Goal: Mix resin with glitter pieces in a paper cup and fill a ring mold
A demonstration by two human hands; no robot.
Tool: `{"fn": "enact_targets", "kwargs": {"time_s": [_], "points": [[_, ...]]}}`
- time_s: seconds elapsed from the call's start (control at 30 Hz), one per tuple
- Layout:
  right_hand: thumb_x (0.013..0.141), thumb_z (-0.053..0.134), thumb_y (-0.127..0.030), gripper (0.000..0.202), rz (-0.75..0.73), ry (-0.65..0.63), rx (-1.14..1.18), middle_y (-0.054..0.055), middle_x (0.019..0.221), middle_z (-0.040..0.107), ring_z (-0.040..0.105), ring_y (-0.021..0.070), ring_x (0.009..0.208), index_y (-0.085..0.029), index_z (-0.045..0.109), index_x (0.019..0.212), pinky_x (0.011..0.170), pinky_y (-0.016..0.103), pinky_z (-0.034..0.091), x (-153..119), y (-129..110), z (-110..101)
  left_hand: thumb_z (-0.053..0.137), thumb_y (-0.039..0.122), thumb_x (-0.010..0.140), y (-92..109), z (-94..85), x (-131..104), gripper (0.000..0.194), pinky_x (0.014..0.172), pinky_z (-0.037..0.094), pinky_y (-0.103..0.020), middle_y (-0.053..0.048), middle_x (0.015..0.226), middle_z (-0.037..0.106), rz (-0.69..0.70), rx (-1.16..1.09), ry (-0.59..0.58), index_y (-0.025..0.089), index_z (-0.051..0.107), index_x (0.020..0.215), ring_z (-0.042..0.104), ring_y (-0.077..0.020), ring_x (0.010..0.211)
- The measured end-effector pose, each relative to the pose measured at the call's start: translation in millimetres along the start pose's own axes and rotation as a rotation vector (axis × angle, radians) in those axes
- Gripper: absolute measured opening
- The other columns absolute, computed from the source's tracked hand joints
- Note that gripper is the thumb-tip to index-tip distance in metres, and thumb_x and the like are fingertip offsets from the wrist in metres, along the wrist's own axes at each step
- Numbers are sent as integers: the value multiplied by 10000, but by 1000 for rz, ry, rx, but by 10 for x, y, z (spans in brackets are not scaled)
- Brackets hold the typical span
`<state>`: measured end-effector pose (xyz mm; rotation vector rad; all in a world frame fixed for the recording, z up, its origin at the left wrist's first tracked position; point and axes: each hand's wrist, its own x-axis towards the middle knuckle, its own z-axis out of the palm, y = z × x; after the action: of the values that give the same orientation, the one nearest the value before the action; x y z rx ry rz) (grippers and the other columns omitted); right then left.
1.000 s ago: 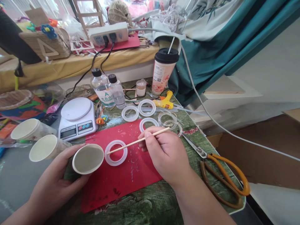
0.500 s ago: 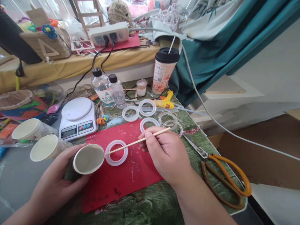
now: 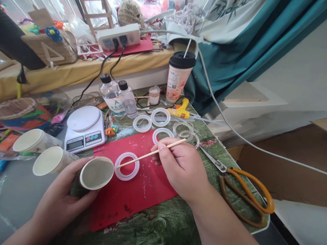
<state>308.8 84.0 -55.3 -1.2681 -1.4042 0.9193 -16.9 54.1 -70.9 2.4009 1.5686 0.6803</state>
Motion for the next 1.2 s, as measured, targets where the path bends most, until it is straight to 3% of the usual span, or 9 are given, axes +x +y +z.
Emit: {"fn": "enact_targets", "kwargs": {"time_s": [1.2], "points": [[1103,592,-309,325,5,-37,-24,12,775,756,725,162,689,-222,769,845,650,259,596,-15,13,-25,704,329,935,-30,8,0,484,960,691,-404,-67,1314,797,-11,-14,-20,299,606,1408,808,-295,1146]]}}
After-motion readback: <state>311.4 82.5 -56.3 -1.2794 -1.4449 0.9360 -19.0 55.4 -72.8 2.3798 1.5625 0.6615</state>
